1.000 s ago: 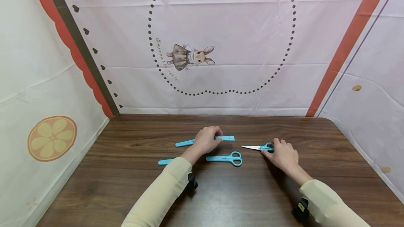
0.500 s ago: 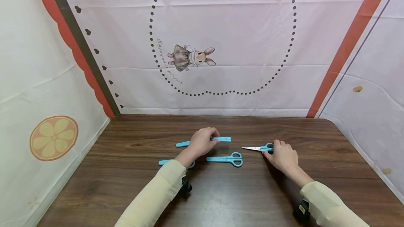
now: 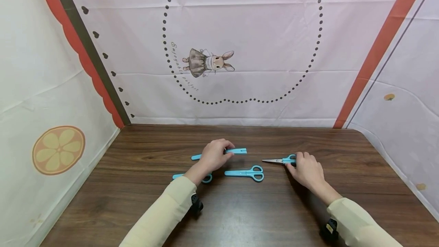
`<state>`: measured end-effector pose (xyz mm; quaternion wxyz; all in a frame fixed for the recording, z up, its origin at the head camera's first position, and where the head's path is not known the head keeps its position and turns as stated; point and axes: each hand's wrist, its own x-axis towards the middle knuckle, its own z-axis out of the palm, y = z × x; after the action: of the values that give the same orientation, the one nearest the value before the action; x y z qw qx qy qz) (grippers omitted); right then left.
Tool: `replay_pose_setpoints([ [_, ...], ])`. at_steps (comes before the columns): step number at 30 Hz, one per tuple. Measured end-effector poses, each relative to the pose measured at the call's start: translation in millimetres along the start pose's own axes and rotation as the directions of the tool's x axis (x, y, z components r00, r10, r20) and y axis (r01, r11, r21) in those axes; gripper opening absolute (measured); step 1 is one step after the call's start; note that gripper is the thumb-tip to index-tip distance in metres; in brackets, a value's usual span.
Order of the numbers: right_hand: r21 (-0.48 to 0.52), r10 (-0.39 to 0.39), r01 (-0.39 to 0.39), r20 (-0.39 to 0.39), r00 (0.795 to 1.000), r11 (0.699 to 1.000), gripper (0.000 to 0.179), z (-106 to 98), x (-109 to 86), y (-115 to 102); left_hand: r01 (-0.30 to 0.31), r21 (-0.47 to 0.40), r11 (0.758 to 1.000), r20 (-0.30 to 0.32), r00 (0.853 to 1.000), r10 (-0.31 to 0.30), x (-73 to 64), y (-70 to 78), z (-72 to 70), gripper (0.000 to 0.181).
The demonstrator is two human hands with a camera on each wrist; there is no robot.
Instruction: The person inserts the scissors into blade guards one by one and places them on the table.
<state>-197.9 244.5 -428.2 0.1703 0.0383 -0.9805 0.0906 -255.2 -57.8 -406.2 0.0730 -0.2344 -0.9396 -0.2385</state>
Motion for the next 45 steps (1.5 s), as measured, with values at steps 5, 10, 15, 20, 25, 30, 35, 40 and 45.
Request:
replay_pose_setpoints([
  [5,0.012,-0.031,0.032,-0.02,0.999,0.999,0.044,-0.5,1.3,0.8,-0.006,-0.007,1.0,-0.007,1.0,0.006,-2.7,-0.9,-3.6,0.016],
  [10,0.045,-0.048,0.05,-0.051,0.998,0.998,0.041,0.8,4.1,1.2,-0.002,-0.023,1.0,-0.017,1.0,0.001,-6.3,-3.9,-6.6,0.015],
  [15,0.057,-0.042,0.043,-0.018,0.999,0.997,0.041,-1.7,5.6,-1.6,-0.003,-0.014,1.0,-0.019,1.0,0.003,-11.3,-7.7,-9.9,0.014],
  [20,0.067,-0.031,0.031,-0.003,1.0,0.997,0.043,-5.1,6.4,-4.9,-0.006,-0.013,1.0,-0.025,1.0,0.006,-16.2,-11.6,-12.0,0.014],
  [25,0.091,-0.037,0.038,-0.013,0.999,0.995,0.043,-5.7,7.8,-8.0,-0.005,-0.006,1.0,-0.034,0.999,0.004,-20.0,-14.1,-13.6,0.013],
  [30,0.106,-0.049,0.05,-0.014,0.999,0.993,0.043,-6.7,9.4,-13.5,-0.016,0.003,1.0,-0.048,0.999,0.016,-23.8,-16.4,-15.4,0.014],
  [35,0.119,-0.072,0.075,-0.034,0.997,0.99,0.043,-7.6,9.5,-19.4,-0.028,0.003,1.0,-0.061,0.998,0.028,-29.2,-19.2,-18.0,0.016],
  [40,0.133,-0.085,0.092,-0.056,0.995,0.987,0.042,-7.8,8.4,-24.8,-0.017,0.008,1.0,-0.069,0.997,0.017,-35.4,-20.9,-20.3,0.015],
  [45,0.145,-0.09,0.098,-0.057,0.994,0.985,0.043,-8.5,7.7,-29.9,-0.017,0.002,1.0,-0.082,0.997,0.017,-39.2,-23.7,-22.3,0.015],
])
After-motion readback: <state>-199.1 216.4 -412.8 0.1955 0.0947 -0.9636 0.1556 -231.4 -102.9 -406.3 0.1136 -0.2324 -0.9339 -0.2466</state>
